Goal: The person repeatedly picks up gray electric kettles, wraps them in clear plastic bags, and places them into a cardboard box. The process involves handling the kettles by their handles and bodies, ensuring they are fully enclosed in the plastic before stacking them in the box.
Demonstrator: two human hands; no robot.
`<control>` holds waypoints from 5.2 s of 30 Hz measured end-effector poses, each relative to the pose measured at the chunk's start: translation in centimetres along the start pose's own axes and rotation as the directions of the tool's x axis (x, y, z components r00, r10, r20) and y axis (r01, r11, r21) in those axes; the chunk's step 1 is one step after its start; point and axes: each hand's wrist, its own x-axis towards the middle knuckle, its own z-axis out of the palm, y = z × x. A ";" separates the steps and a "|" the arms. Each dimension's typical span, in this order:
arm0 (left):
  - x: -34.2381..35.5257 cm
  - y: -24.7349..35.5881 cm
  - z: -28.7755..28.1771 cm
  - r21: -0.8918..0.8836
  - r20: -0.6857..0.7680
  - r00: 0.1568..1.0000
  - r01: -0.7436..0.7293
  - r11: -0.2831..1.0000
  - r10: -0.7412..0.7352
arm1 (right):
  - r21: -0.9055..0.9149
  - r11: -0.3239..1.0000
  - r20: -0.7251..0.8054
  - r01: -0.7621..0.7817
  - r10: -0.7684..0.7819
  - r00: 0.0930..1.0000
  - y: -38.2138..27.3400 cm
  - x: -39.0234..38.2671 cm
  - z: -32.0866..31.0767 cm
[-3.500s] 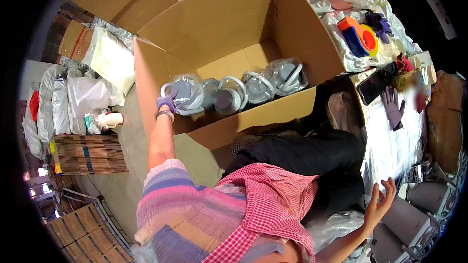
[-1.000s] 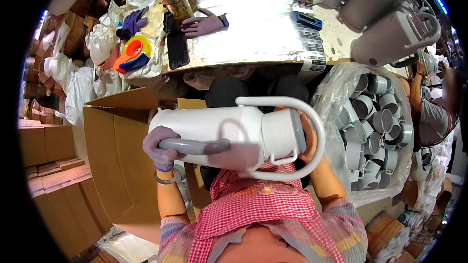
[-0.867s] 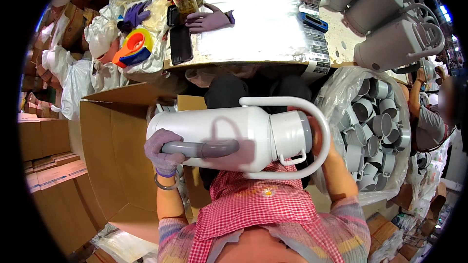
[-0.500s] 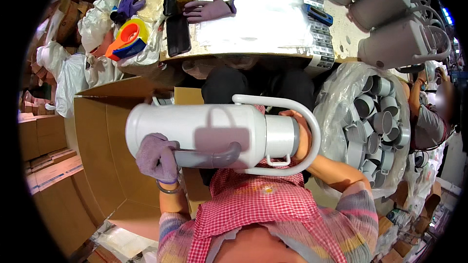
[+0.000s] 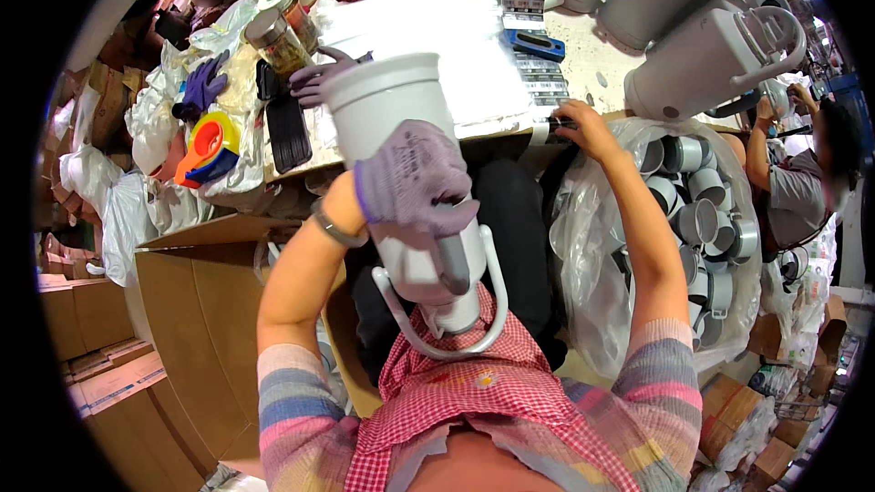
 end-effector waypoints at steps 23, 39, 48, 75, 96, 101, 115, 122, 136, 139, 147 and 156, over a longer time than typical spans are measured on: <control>-4.2 -5.1 2.0 -0.268 -0.605 0.335 0.769 0.581 -0.722 | 0.775 0.613 0.218 -0.151 -0.036 0.975 -21.0 9.1 -6.2; -5.8 -2.7 -0.2 -0.224 -0.518 0.418 0.776 0.590 -0.746 | -0.261 0.957 0.175 -0.131 0.180 0.968 -20.2 12.7 -7.6; -7.1 -8.4 2.5 -0.482 -0.573 0.296 0.633 0.606 -0.765 | 0.740 0.538 -0.431 0.404 -0.083 0.899 -11.7 4.4 -4.6; -11.8 -14.3 4.3 -0.665 0.208 0.110 0.745 -0.058 -0.972 | 0.444 0.821 0.005 -0.358 0.398 0.918 -13.9 12.7 -1.9; -1.9 -9.1 0.3 -0.963 -0.090 0.217 0.231 0.140 -0.972 | 0.401 0.906 -0.273 0.138 -0.026 0.962 -21.5 15.0 -3.8; -6.2 -11.7 -0.2 -0.684 -0.385 0.378 -0.729 -0.015 -0.842 | 0.285 0.957 -0.813 0.044 0.217 0.540 -9.1 15.6 -3.5; -2.5 -12.2 -0.3 -0.845 -0.402 0.508 -0.527 0.094 -0.762 | 0.469 0.869 -0.603 0.158 0.185 0.776 -12.1 16.8 -3.2; -3.7 -10.8 -0.4 -0.858 -0.363 0.047 0.372 0.353 -0.931 | 0.864 0.502 -0.255 0.042 0.365 0.895 -13.2 15.9 -3.6; -9.4 -10.3 0.8 -0.912 -0.289 0.474 0.128 0.389 -0.832 | 0.088 0.996 -0.656 -0.029 0.080 0.750 -4.1 11.3 1.0; -8.0 -9.2 1.2 -0.907 -0.078 0.396 0.353 0.231 -0.915 | 0.902 0.395 -0.368 0.173 0.494 0.788 -5.3 11.0 2.3; -7.5 -10.3 -0.8 -0.797 -0.410 0.199 -0.553 0.243 -0.890 | 0.408 0.912 -0.170 -0.046 0.126 0.977 -8.9 19.8 -2.6; -10.3 -5.3 4.2 -0.854 0.139 0.275 0.520 0.026 -0.951 | 0.075 0.996 -0.594 -0.038 0.075 0.801 -6.9 4.2 11.8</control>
